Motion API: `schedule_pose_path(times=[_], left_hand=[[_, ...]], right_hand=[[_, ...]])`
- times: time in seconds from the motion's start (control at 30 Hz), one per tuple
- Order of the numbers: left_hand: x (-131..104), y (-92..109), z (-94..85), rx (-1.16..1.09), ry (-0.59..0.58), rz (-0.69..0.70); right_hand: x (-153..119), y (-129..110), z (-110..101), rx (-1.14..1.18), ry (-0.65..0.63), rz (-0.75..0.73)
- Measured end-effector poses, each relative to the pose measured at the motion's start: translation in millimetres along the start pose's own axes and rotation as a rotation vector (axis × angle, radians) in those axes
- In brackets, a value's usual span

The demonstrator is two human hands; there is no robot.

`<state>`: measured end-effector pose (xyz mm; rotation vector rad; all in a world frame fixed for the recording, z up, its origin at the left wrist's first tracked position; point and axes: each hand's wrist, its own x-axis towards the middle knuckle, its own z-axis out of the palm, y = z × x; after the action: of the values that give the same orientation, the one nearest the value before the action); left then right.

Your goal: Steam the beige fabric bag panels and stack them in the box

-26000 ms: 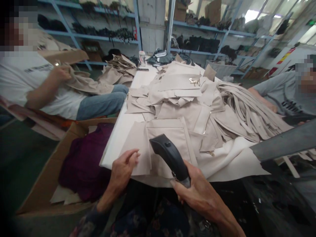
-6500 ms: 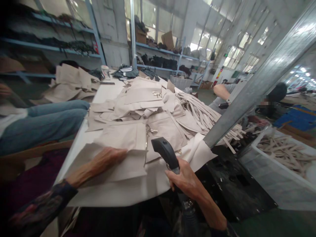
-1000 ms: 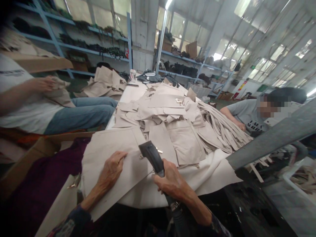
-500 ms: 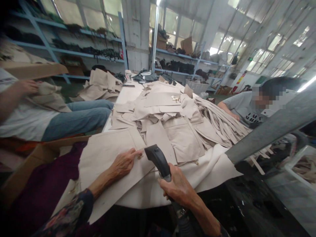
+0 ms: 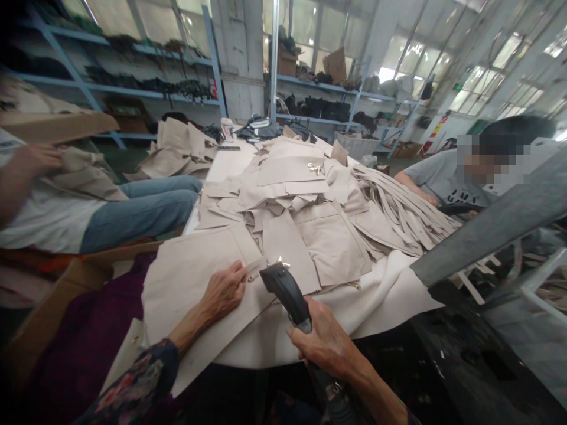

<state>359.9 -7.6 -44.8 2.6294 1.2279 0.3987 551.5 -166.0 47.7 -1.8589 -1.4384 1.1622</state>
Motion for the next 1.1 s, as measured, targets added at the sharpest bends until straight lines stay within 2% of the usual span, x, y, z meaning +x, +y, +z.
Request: schedule_pose_path(times=[0.07,0.13,0.2,0.27,0.43,0.6,0.77,0.87,0.97,1.1], left_hand=[[-0.4,-5.1,-1.1,-0.163,0.063,-0.012],[-0.5,-10.6,-2.8,-0.322,0.17,-0.099],[0.0,-15.0,-4.1,-0.398,0.267,-0.207],[1.1,-17.8,-4.3,-0.413,0.305,-0.278],[3.3,-19.3,-2.9,-0.439,0.314,-0.333],[1.1,-19.3,-3.3,-0.47,0.323,-0.332],[-0.3,-18.3,0.8,-0.484,0.341,-0.221],[-0.4,-17.1,4.2,-0.485,0.315,-0.174],[-0.7,-16.8,4.6,-0.493,0.293,-0.203],[-1.6,-17.2,0.8,-0.502,0.268,-0.259]], right_hand=[[0.4,0.1,0.5,-0.005,-0.004,0.002],[0.7,-0.6,1.4,-0.002,-0.017,0.006],[1.2,-2.5,3.2,-0.005,-0.036,0.008],[2.6,-5.9,6.6,-0.018,-0.056,0.007],[16.5,-17.0,21.3,-0.052,-0.078,0.012],[36.7,-23.1,31.8,-0.088,-0.11,0.008],[26.6,-30.6,20.1,-0.111,-0.118,0.001],[14.1,-37.3,8.5,-0.136,-0.071,0.031],[13.4,-39.9,5.5,-0.156,-0.067,0.059],[30.6,-35.5,17.7,-0.136,-0.12,0.03]])
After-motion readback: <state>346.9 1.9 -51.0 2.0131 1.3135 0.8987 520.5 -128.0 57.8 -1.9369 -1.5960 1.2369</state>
